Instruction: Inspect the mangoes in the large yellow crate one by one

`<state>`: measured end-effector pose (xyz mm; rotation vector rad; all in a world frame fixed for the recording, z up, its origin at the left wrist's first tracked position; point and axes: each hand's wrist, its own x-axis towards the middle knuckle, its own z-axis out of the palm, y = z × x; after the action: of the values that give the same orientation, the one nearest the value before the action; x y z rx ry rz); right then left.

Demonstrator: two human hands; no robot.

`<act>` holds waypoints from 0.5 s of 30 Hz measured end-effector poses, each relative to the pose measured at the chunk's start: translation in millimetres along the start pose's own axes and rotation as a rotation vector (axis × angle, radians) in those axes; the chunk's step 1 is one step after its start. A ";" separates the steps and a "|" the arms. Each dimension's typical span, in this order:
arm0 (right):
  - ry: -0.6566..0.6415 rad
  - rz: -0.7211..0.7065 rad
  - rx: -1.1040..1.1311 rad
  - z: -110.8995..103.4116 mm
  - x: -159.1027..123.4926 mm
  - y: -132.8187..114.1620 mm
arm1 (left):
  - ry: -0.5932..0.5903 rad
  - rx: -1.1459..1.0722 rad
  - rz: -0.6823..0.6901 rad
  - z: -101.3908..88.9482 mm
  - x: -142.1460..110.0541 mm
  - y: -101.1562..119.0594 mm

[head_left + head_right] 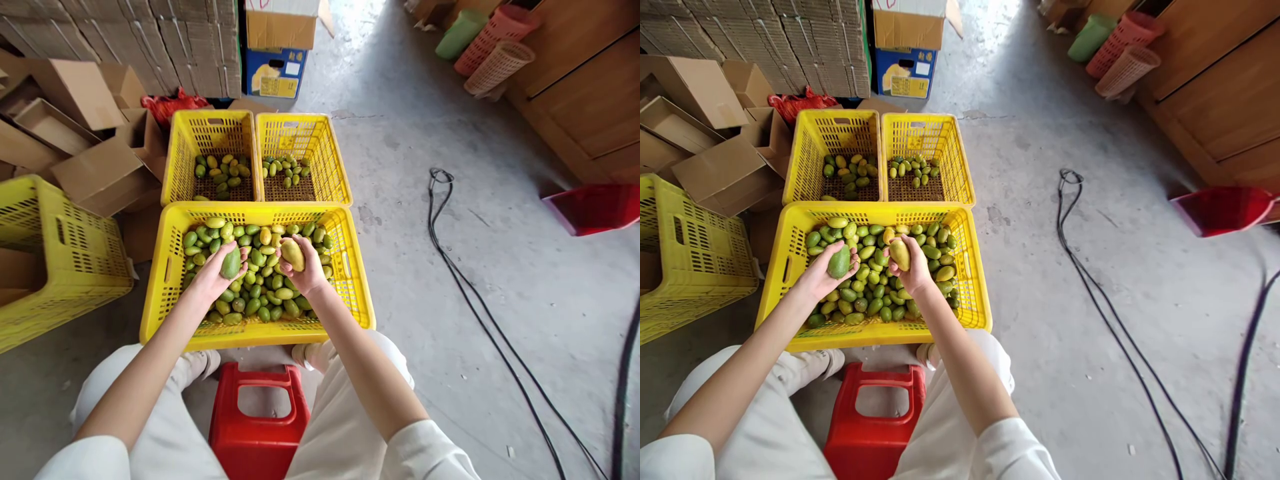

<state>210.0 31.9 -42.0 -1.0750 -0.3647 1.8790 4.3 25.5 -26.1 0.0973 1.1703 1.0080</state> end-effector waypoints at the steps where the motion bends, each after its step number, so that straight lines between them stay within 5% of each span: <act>1: 0.001 0.011 -0.008 -0.1 0.2 -0.4 | 0.013 -0.007 -0.004 -0.2 1.1 -0.2; 15: 0.087 0.013 0.086 2.6 3.6 0.3 | -0.011 0.069 -0.013 -6.5 5.9 -0.5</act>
<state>207.0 35.1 -42.5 -1.0993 -0.2256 1.8353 -0.4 26.6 -33.4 0.1495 1.1942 0.9543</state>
